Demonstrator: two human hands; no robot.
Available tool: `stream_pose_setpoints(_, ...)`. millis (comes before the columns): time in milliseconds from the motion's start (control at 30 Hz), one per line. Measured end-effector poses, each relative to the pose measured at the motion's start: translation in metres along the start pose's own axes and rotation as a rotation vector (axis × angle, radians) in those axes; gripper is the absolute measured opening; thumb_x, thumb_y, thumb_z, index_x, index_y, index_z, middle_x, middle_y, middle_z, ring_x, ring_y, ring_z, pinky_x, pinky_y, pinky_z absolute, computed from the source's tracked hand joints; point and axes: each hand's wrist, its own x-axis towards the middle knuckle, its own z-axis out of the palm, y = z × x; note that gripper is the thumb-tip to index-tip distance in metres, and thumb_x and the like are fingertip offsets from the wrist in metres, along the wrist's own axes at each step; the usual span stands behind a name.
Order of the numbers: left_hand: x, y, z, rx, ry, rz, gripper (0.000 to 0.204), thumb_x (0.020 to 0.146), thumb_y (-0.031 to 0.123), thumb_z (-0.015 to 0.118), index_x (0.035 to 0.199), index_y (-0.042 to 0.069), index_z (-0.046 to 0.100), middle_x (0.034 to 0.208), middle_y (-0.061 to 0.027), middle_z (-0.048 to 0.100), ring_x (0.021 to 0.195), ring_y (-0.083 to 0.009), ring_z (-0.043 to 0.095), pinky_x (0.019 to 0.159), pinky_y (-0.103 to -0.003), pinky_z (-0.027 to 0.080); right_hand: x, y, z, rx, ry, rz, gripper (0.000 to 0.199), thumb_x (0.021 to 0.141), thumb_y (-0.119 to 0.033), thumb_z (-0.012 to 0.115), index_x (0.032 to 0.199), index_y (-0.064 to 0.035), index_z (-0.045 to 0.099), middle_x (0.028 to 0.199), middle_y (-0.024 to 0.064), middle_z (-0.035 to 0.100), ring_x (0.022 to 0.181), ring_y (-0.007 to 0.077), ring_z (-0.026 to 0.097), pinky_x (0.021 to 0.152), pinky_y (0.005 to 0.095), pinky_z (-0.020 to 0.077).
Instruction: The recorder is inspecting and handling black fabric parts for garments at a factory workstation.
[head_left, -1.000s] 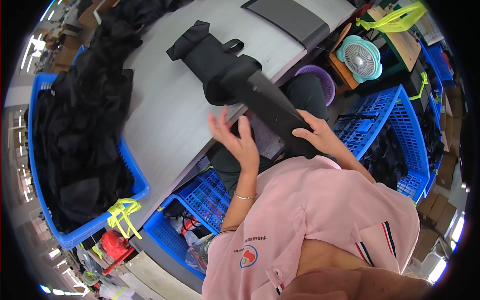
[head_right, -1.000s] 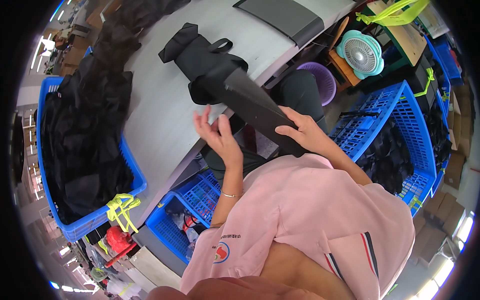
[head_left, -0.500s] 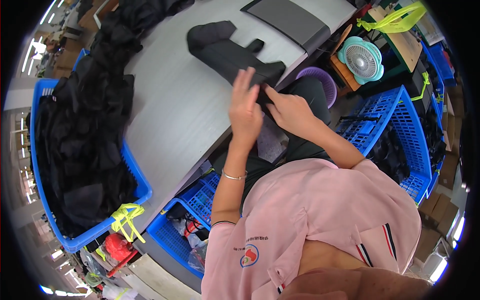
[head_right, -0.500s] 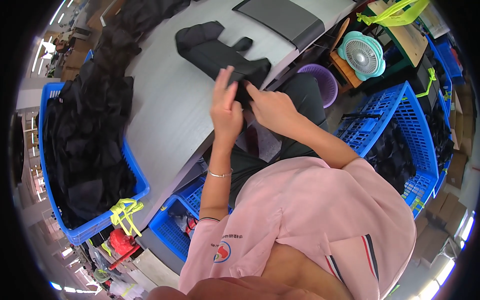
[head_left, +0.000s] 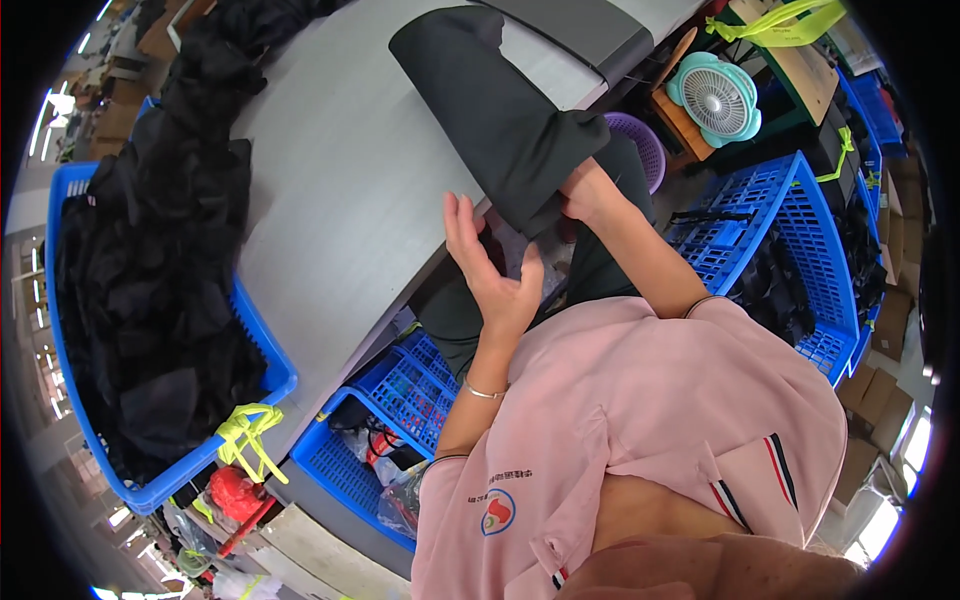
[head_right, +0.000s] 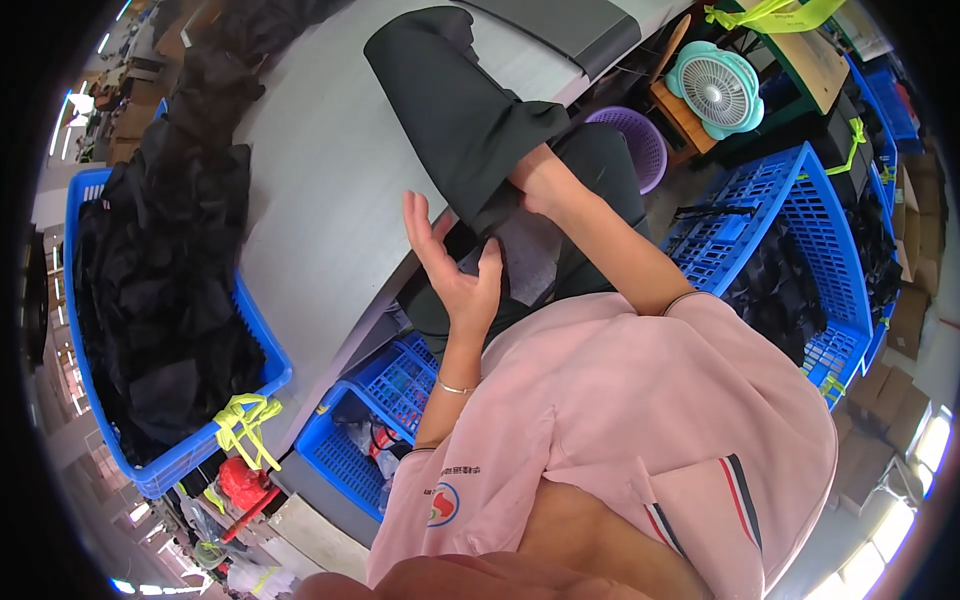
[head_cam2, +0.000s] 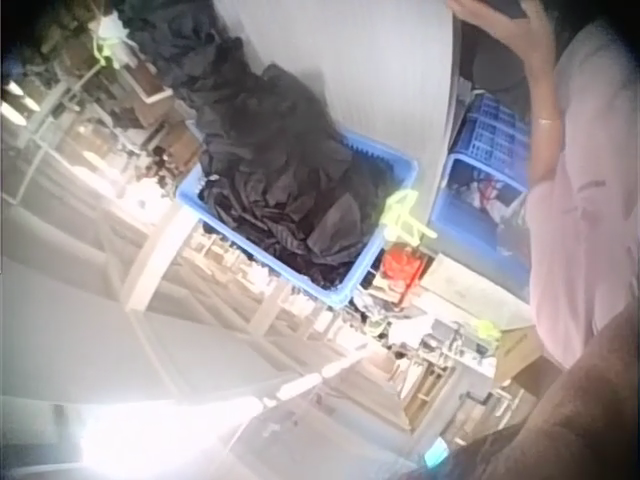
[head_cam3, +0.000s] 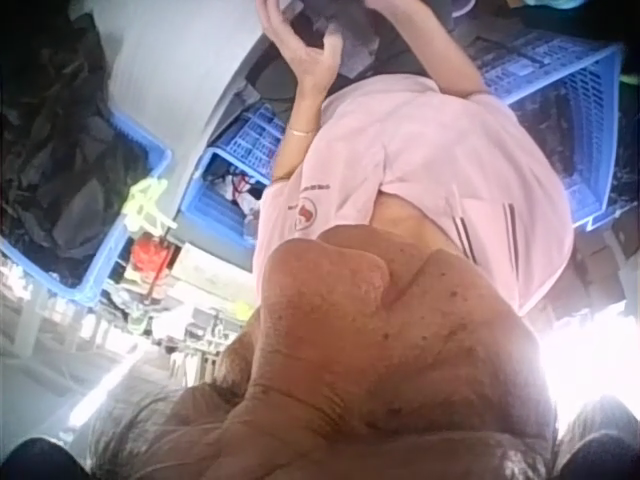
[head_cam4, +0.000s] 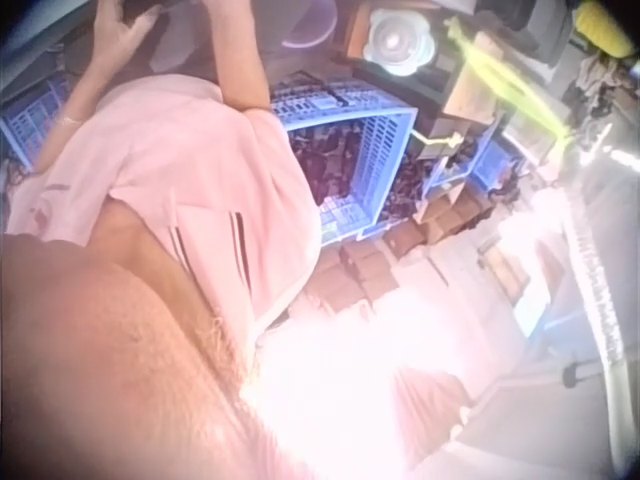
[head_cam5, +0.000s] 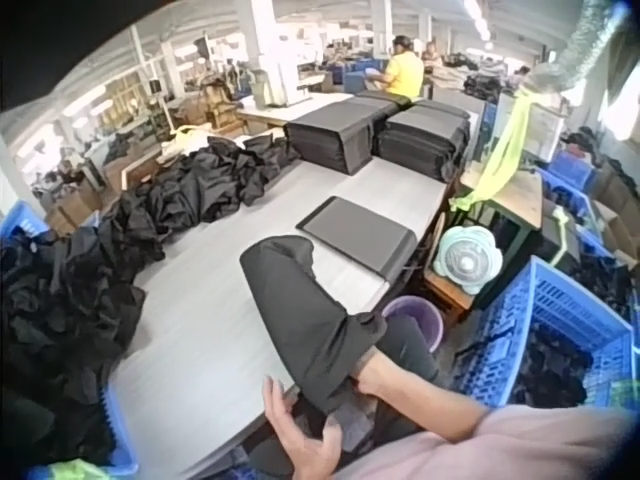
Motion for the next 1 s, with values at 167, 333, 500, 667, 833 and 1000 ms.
stream_pose_setpoints(167,0.016,0.013,0.020,0.084,0.158,0.003,0.084,0.073,0.000,0.069,0.149,0.003,0.035,0.156,-0.0206,0.027,0.139,-0.0334,0.034,0.098,-0.037,0.046,-0.012,-0.009,0.021,0.006,-0.021,-0.026,0.039,0.099,-0.031,0.056,0.126,-0.0036,0.056,0.118,0.0088,0.063,0.102,0.0199,0.064,0.085,0.0370,0.0560)
stream_pose_setpoints(333,0.027,0.022,0.022,0.006,0.187,-0.083,0.074,0.072,-0.015,0.057,0.142,0.006,0.049,0.141,-0.0162,0.044,0.121,-0.0277,0.049,0.082,-0.029,0.049,-0.022,-0.012,0.031,0.043,0.067,-0.006,0.035,0.098,-0.026,0.057,0.123,-0.0030,0.058,0.114,0.0100,0.065,0.097,0.0203,0.066,0.083,0.0372,0.0571)
stream_pose_setpoints(500,0.029,0.024,0.021,-0.045,0.258,-0.005,0.065,0.074,-0.025,0.047,0.129,0.006,0.063,0.127,-0.0078,0.052,0.107,-0.0147,0.055,0.081,-0.023,0.047,-0.024,-0.006,0.030,0.076,0.088,-0.002,0.035,0.097,-0.026,0.058,0.123,-0.0029,0.058,0.114,0.0105,0.065,0.098,0.0207,0.066,0.085,0.0373,0.0567)
stream_pose_setpoints(667,0.027,0.025,0.015,-0.003,0.243,0.022,0.064,0.073,-0.025,0.049,0.126,0.007,0.066,0.126,-0.0079,0.053,0.106,-0.0147,0.055,0.077,-0.022,0.046,-0.023,0.000,0.028,0.114,0.041,-0.041,0.035,0.097,-0.026,0.059,0.123,-0.0028,0.058,0.115,0.0108,0.065,0.099,0.0209,0.065,0.086,0.0380,0.0566)
stream_pose_setpoints(833,0.026,0.024,0.013,-0.032,0.226,0.013,0.063,0.072,-0.023,0.052,0.125,0.007,0.067,0.126,-0.0080,0.054,0.107,-0.0149,0.055,0.073,-0.021,0.044,-0.019,0.005,0.026,0.170,0.045,-0.036,0.035,0.098,-0.026,0.057,0.124,-0.0025,0.057,0.117,0.0114,0.064,0.101,0.0227,0.065,0.086,0.0395,0.0569)
stream_pose_setpoints(1000,0.022,0.019,0.013,-0.080,0.227,0.002,0.060,0.074,-0.021,0.056,0.126,0.007,0.067,0.128,-0.0087,0.052,0.110,-0.0165,0.055,0.081,-0.023,0.048,-0.015,0.010,0.027,0.157,0.105,-0.020,0.036,0.099,-0.028,0.054,0.125,-0.0031,0.056,0.118,0.0117,0.063,0.102,0.0236,0.065,0.087,0.0410,0.0571)
